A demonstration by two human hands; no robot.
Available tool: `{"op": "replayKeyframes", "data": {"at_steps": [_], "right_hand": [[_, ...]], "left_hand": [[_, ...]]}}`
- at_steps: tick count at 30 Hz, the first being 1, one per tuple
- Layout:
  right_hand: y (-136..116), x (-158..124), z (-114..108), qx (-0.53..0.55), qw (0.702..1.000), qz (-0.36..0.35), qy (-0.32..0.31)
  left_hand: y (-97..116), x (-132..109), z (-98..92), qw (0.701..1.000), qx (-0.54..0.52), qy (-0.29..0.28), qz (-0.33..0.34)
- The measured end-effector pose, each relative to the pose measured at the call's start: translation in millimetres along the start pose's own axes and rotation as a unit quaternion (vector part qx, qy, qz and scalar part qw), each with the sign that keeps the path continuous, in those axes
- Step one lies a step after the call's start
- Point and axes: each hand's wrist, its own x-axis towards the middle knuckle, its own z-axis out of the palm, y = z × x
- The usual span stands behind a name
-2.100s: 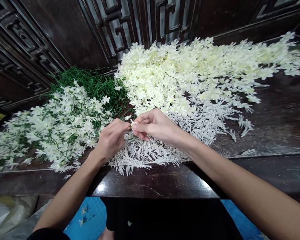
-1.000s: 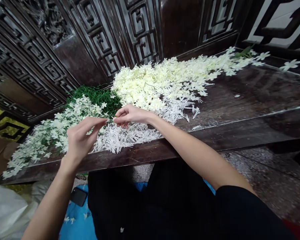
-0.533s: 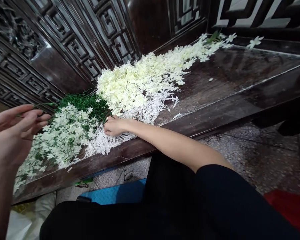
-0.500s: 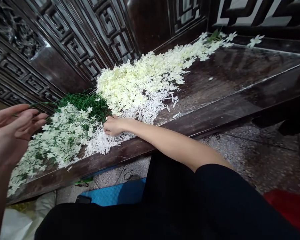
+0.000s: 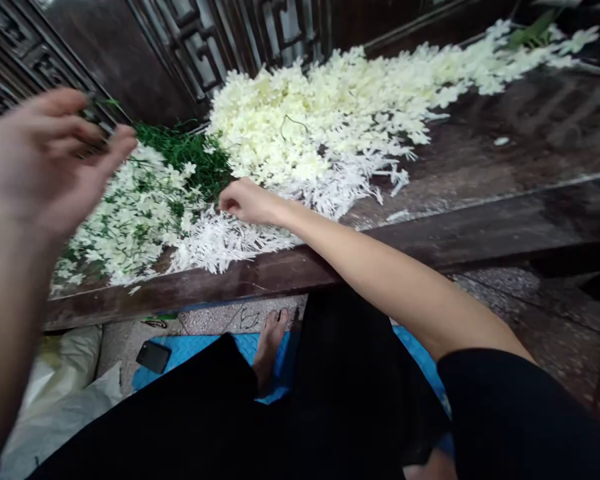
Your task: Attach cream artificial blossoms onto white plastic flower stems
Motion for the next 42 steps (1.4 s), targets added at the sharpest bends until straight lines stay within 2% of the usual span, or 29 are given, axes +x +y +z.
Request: {"op": "replayKeyframes", "data": {"at_steps": [1,2,4,7,10,12,15,17,20,24,27,29,31,34,37,42], "right_hand": [[1,1,-2,0.01,1.0,0.012,0.008],[1,2,-4,0.019,0.999,0.023,0.018],[1,3,-8,0.034,0.998,0.041,0.027],[-2,4,-15,0.046,0.996,0.063,0.049],[-6,4,-21,0.061,0.992,0.085,0.072],[-8,4,-22,0.083,0.987,0.109,0.083],[-10,4,-19,0.196,0.961,0.157,0.121],[-9,3,-15,0.233,0.951,0.169,0.117],[-7,1,-8,0.254,0.943,0.184,0.112],[-7,0,-9,0.213,0.949,0.207,0.103],[-10,0,-22,0.173,0.964,0.19,0.067],[-10,-1,-35,0.114,0.978,0.166,0.057],[-9,-5,-48,0.012,0.991,0.135,0.018],[-7,-10,-59,-0.099,0.986,0.124,-0.061],[-8,-12,-55,-0.15,0.979,0.103,-0.089],[-10,-9,-31,-0.191,0.971,0.072,-0.123]], "left_hand": [[0,-3,14.1,0.995,-0.07,-0.04,-0.056],[-1,-6,27.1,0.994,-0.08,-0.053,-0.061],[-6,-13,47.6,0.996,-0.035,-0.085,-0.006],[-27,-20,66.1,0.988,0.011,-0.135,0.069],[-53,-22,78.4,0.982,0.04,-0.15,0.111],[-65,-29,84.1,0.981,0.014,-0.151,0.124],[-75,-45,87.8,0.972,-0.039,-0.168,0.159],[-78,-54,89.1,0.971,-0.068,-0.167,0.157],[-80,-62,93.3,0.97,-0.109,-0.189,0.105],[-78,-63,96.9,0.971,-0.159,-0.171,0.047],[-75,-62,95.2,0.971,-0.176,-0.164,0.006],[-75,-61,93.8,0.973,-0.174,-0.153,0.005],[-76,-61,93.3,0.976,-0.168,-0.139,0.016],[-78,-62,94.3,0.978,-0.174,-0.118,0.016],[-77,-64,96.2,0.977,-0.181,-0.113,0.007],[-76,-67,99.2,0.975,-0.187,-0.117,-0.008]]}}
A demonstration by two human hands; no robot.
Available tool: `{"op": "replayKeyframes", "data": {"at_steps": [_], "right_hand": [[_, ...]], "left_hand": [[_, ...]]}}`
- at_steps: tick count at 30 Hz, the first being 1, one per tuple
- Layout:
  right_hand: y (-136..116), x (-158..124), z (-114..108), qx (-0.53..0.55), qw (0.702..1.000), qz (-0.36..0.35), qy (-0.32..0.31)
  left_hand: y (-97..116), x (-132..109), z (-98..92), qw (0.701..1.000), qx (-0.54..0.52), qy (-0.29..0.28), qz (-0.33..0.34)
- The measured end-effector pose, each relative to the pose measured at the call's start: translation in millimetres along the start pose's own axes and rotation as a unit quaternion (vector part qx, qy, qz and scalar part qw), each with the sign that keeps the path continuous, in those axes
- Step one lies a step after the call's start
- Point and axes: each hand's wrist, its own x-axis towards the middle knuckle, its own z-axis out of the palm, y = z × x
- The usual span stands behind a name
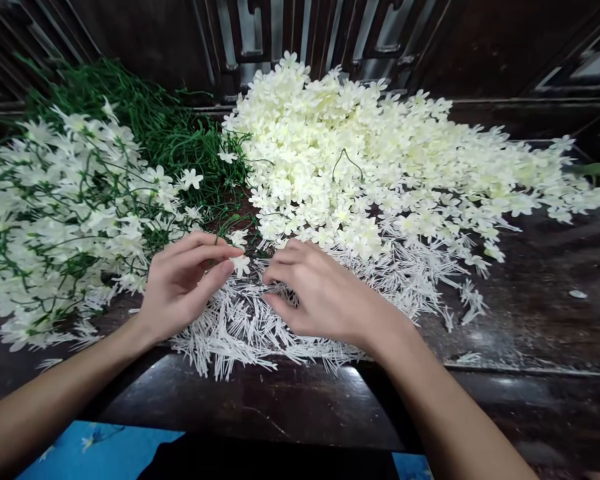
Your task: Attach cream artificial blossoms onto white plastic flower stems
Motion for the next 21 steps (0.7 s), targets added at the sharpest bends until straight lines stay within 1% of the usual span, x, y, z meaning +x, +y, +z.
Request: {"op": "replayKeyframes", "data": {"at_steps": [3,6,9,11,14,17,21], "right_hand": [[-2.2,1.2,7.7,-0.032,0.999,-0.011,0.002],[-1.5,0.3,9.1,-0.031,0.999,-0.013,0.006],[-1.2,-0.2,7.3,-0.012,1.0,0.006,0.009],[-1.2,0.2,5.7,0.01,0.999,0.035,0.022],[-0.6,1.6,4.1,0.057,0.994,0.068,0.068],[-0.1,2.8,2.8,0.119,0.982,0.051,0.135],[-3.5,3.4,0.7,0.213,0.954,0.036,0.209]], "left_hand": [[-3.5,-1.6,1.4,1.0,-0.002,0.009,-0.003],[-8.0,-2.6,1.6,1.0,0.006,0.008,-0.003],[-10.0,-2.8,0.9,1.0,0.012,-0.001,-0.009],[-9.3,-2.7,0.5,1.0,0.018,-0.002,-0.01],[-7.2,-2.5,0.6,1.0,0.016,0.0,-0.011],[-6.4,-3.1,1.0,1.0,-0.008,-0.009,-0.029],[-6.9,-4.5,1.1,0.997,-0.04,-0.024,-0.055]]}}
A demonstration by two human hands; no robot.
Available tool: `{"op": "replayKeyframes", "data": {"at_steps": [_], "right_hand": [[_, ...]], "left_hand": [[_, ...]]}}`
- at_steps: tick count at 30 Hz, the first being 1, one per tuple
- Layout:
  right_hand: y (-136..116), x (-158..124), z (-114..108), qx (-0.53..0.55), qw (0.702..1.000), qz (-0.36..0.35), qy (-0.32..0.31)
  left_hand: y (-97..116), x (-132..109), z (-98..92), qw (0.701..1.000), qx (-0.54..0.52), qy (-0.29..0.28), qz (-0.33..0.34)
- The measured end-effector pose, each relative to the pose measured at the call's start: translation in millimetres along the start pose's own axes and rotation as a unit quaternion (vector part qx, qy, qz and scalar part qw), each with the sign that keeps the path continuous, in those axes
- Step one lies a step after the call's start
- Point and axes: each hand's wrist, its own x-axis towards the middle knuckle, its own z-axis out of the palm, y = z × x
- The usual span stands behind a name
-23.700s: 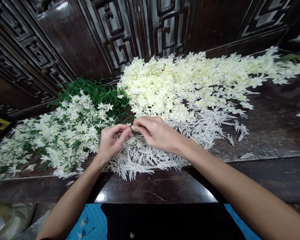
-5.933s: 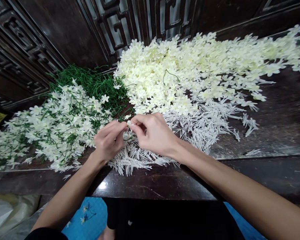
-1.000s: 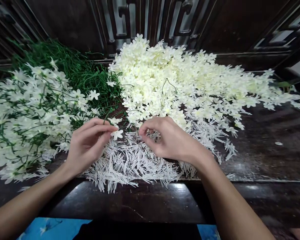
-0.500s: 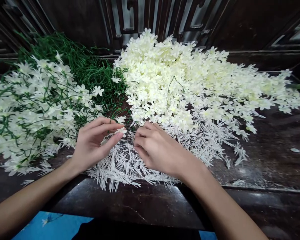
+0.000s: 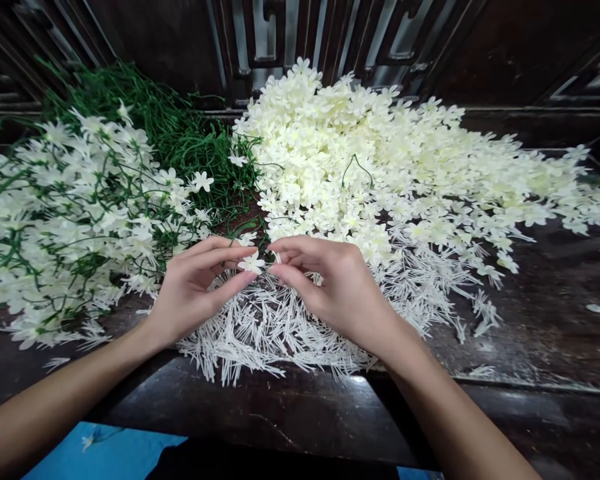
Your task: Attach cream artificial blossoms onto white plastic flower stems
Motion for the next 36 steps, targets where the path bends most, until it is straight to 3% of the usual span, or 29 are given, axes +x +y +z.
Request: {"op": "replayKeyframes", "data": {"at_steps": [4,11,19,24,31,36], "right_hand": [[-6,0,3,0.059,0.997,-0.004,0.04],[-4,-1,17,0.046,0.992,-0.045,0.109],[-8,-5,18,0.05,0.994,0.01,0.099],[-10,-6,18,0.035,0.991,0.0,0.131],[-7,-4,18,0.042,0.993,-0.047,0.104],[-6,-6,22,0.027,0.992,-0.036,0.118]], "left_hand": [[2,0,0.1,1.0,-0.017,-0.01,0.001],[5,1,2.7,1.0,-0.018,-0.012,0.018],[8,-1,2.8,0.996,-0.086,-0.012,-0.003],[10,-1,2.3,0.993,-0.113,0.005,-0.04],[9,1,1.7,0.989,-0.144,0.024,-0.025],[8,1,0.6,0.991,-0.125,0.011,-0.046]]}}
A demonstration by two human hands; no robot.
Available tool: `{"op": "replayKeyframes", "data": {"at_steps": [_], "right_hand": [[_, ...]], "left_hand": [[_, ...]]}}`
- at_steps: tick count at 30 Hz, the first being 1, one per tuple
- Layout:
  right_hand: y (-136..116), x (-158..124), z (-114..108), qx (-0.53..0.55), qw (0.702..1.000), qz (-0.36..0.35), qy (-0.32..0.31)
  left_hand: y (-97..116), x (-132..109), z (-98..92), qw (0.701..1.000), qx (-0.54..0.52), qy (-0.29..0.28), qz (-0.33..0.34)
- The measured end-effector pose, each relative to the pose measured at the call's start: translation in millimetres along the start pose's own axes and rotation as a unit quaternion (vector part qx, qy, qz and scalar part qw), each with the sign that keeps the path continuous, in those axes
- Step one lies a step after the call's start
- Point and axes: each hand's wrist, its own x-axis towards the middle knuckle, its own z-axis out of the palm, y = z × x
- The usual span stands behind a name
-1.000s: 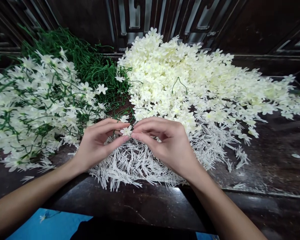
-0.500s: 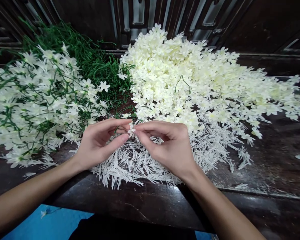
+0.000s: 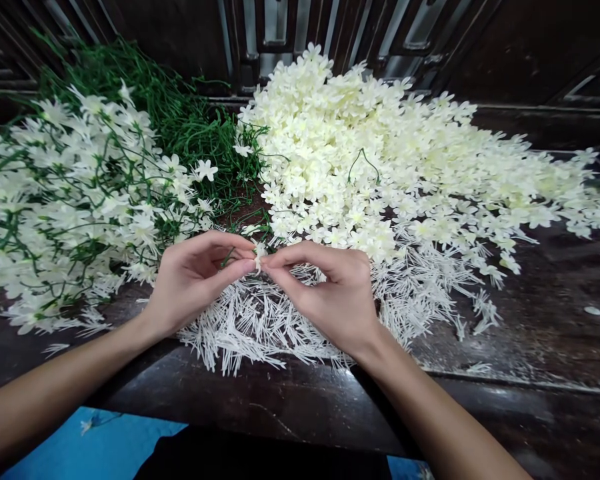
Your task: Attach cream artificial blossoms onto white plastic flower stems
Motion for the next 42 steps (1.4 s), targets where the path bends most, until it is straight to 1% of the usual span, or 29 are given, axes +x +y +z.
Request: {"op": "replayKeyframes", "data": {"at_steps": [2,5,9,12,15,18,23,27,31,32,35,38,42], "right_hand": [[-0.3,-1.3,1.2,-0.005,1.0,0.004,0.004],[-0.7,-2.6,2.2,0.002,1.0,-0.002,0.005],[-0.5,-0.7,1.1,0.002,1.0,0.0,0.0],[1.2,3.0,-0.3,0.03,0.997,0.044,-0.05],[3.2,5.0,-0.1,0.069,0.988,0.096,-0.103],[3.7,4.6,1.4,0.111,0.982,0.09,-0.123],[2.4,3.5,1.8,0.117,0.981,0.098,-0.124],[2.6,4.4,-0.6,0.1,0.982,0.115,-0.109],[1.8,5.8,-3.2,0.09,0.981,0.134,-0.109],[1.3,5.8,-3.4,0.096,0.98,0.133,-0.111],[-0.1,5.1,-3.3,0.105,0.983,0.112,-0.104],[-0.4,4.2,-3.2,0.097,0.986,0.094,-0.095],[0.5,4.2,-4.3,0.101,0.987,0.09,-0.092]], "left_hand": [[-0.5,-0.2,-0.5,1.0,0.008,-0.008,-0.012],[-1.4,-0.1,-1.2,1.0,0.002,-0.017,-0.011],[-1.3,0.7,-1.9,1.0,-0.005,-0.008,-0.005],[-0.6,1.1,-1.7,1.0,0.007,0.01,0.0],[0.0,0.7,-0.8,1.0,0.009,0.006,0.009],[0.3,-0.3,0.3,1.0,0.004,0.0,0.015],[1.9,-0.8,1.9,1.0,0.011,0.005,0.009],[3.7,-0.7,2.4,1.0,0.002,0.019,0.009],[2.8,-1.1,1.5,0.998,-0.026,0.055,-0.025],[2.3,-1.3,1.3,0.997,-0.033,0.057,-0.032],[0.8,-2.0,1.5,0.997,-0.043,0.038,-0.042],[-0.4,-2.3,2.5,0.998,-0.049,0.013,-0.035],[-0.8,-2.2,2.8,0.999,-0.042,0.003,-0.027]]}}
